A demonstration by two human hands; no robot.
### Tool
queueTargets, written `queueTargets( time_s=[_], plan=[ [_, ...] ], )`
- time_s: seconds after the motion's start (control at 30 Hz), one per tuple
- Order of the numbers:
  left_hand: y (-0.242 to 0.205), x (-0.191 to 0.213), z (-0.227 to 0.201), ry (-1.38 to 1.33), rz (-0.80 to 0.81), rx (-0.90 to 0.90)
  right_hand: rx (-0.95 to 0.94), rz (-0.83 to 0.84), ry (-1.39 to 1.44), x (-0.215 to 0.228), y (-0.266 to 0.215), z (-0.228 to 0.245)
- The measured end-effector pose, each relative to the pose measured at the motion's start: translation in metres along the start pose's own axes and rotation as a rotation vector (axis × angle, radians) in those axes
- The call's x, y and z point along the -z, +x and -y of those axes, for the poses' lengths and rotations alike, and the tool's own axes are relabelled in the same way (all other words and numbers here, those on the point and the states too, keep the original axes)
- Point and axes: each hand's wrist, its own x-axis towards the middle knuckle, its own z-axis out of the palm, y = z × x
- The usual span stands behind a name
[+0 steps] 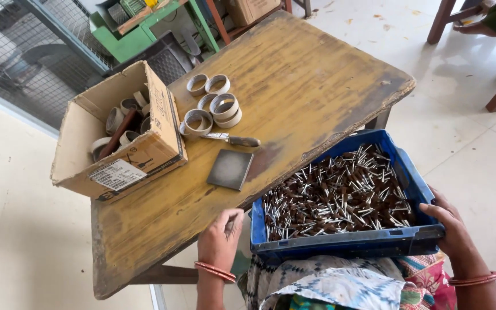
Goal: The recorder is picking up small metal pins from a container and inserting them into a circular hairbrush base.
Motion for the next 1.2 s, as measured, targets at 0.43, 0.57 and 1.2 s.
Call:
queueTargets(
  time_s=[0.43, 0.57, 1.2],
  plan=[
    [0.213, -0.001, -0.071, 0.472, 0.029, -0.502, -0.063, -0.102, 0.017, 0.003, 0.009, -0.006],
    [0.219, 0.002, -0.041, 0.494, -0.079, -0.622, -0.1, -0.109, 0.025, 0.018, 0.02, -0.023],
    [0.085, 0.042, 0.108, 0.27, -0.439, -0.572, -0.001, 0.145, -0.644, -0.002, 0.046, 0.026]
  ],
)
